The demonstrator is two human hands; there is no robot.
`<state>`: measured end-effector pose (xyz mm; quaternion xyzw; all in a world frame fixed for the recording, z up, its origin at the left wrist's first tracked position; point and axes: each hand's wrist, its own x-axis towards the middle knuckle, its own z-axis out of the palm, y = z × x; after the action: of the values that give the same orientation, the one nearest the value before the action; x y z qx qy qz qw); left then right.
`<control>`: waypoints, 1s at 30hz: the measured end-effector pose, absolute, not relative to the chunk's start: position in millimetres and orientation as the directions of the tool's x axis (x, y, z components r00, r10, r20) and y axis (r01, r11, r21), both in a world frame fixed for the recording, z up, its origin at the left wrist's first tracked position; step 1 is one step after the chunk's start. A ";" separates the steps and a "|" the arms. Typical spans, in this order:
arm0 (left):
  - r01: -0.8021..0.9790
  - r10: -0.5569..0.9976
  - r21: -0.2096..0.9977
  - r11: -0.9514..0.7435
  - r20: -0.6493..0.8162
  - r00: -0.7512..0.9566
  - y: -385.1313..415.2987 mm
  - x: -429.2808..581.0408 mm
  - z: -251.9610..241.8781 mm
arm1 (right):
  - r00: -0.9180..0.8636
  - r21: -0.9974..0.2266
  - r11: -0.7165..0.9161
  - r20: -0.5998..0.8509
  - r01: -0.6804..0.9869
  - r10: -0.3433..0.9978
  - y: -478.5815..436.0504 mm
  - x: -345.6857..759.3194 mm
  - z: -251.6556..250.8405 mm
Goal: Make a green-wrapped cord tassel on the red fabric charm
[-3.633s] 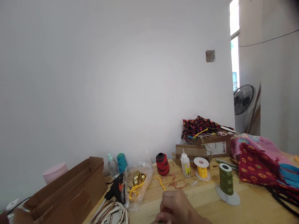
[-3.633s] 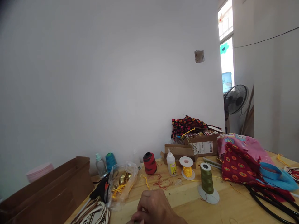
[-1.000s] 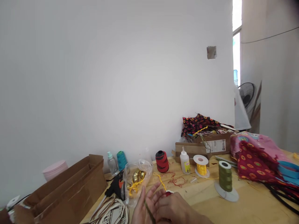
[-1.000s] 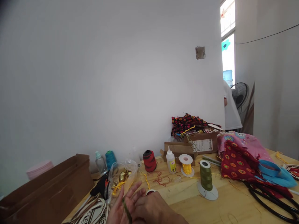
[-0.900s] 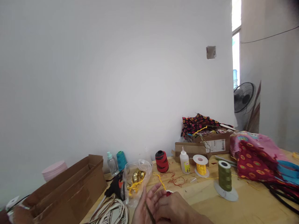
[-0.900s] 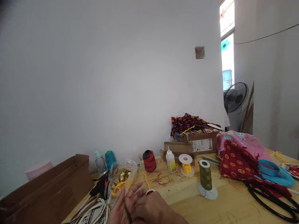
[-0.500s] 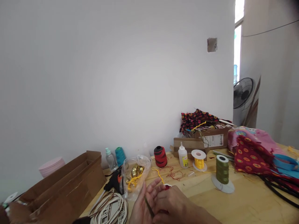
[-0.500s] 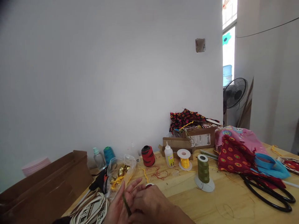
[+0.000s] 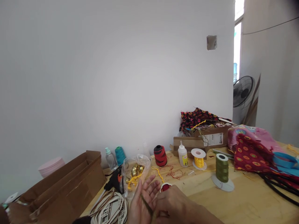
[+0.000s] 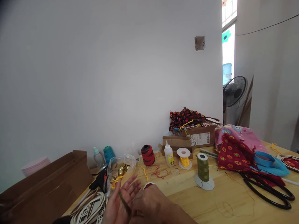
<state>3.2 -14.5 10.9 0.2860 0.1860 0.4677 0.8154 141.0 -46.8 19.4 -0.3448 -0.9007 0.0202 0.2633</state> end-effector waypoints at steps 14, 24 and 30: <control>-0.531 0.714 0.609 0.589 -0.084 0.695 -23.8 10.0 15.9 | -0.380 -0.252 0.793 0.771 0.555 0.511 -40.6 144.6 12.8; -0.463 0.664 0.644 0.609 -0.094 0.742 -27.4 14.2 0.0 | -0.310 -0.162 0.724 0.826 0.670 0.471 -43.9 147.4 17.2; -0.420 0.663 0.716 0.557 -0.080 0.744 -26.8 20.6 -13.3 | -0.235 -0.282 0.700 0.805 0.656 0.545 -40.9 148.4 17.3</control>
<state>20.6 -26.8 -13.3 0.3513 0.1732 0.3130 0.8652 148.4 -40.9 17.3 -0.3831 -0.7838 -0.0573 0.4854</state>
